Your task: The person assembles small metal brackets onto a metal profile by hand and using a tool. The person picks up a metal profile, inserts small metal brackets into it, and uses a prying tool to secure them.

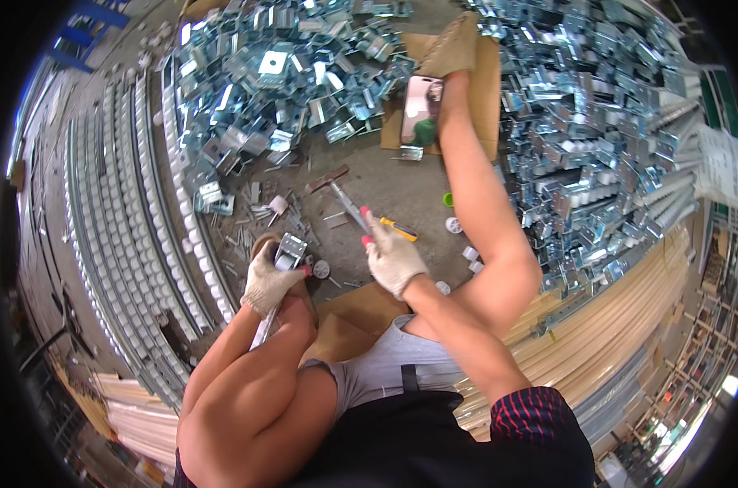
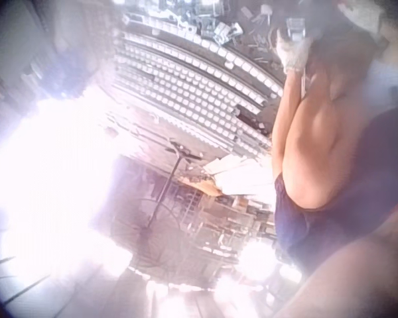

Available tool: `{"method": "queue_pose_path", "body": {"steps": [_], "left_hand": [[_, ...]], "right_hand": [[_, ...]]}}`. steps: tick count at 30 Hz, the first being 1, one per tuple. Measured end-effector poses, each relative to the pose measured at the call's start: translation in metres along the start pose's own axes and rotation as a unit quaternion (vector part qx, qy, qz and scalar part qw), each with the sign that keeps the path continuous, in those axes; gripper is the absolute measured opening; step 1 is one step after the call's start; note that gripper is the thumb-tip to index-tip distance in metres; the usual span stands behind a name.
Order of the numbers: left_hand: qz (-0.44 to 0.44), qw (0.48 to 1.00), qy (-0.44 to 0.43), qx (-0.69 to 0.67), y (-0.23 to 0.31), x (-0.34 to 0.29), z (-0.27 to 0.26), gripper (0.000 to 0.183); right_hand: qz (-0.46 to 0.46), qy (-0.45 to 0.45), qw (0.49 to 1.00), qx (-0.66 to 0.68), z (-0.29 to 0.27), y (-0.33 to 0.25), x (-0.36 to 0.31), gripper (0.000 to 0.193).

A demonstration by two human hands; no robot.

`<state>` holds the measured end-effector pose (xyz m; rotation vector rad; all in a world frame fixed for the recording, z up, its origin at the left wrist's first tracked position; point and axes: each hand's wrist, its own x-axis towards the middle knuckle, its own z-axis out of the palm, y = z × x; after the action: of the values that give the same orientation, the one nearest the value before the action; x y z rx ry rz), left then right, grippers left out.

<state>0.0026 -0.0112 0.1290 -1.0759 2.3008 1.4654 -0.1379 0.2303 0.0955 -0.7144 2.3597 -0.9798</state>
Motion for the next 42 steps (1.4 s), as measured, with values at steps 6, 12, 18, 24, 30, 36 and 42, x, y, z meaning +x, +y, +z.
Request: {"method": "queue_pose_path", "body": {"steps": [6,12,18,24,30,36,42], "left_hand": [[0.005,1.000,-0.001,0.014,-0.012,0.002,-0.001,0.067],[-0.010,1.000,-0.013,0.011,0.002,0.002,-0.001,0.067],[0.046,0.998,0.001,-0.047,-0.011,0.004,0.003,0.063],[0.021,0.997,0.020,-0.074,-0.003,-0.004,0.002,0.069],[0.080,0.994,0.042,-0.056,-0.007,-0.005,0.008,0.082],[0.069,0.973,0.035,-0.216,-0.038,-0.004,0.003,0.075],[0.071,0.903,0.139,-0.399,-0.062,-0.012,0.002,0.036]], "right_hand": [[0.044,-0.022,0.991,-0.124,0.029,0.005,-0.003,0.051],[0.059,0.015,0.975,0.212,-0.006,-0.013,0.004,0.038],[-0.136,-0.150,0.703,0.682,-0.162,-0.086,0.019,0.054],[-0.123,-0.137,0.687,0.703,-0.172,-0.115,-0.005,0.040],[0.070,-0.186,0.750,0.631,-0.086,-0.086,0.013,0.056],[-0.209,-0.351,0.416,0.813,-0.094,-0.073,0.026,0.052],[-0.190,-0.175,0.947,0.191,-0.055,-0.122,0.054,0.043]]}}
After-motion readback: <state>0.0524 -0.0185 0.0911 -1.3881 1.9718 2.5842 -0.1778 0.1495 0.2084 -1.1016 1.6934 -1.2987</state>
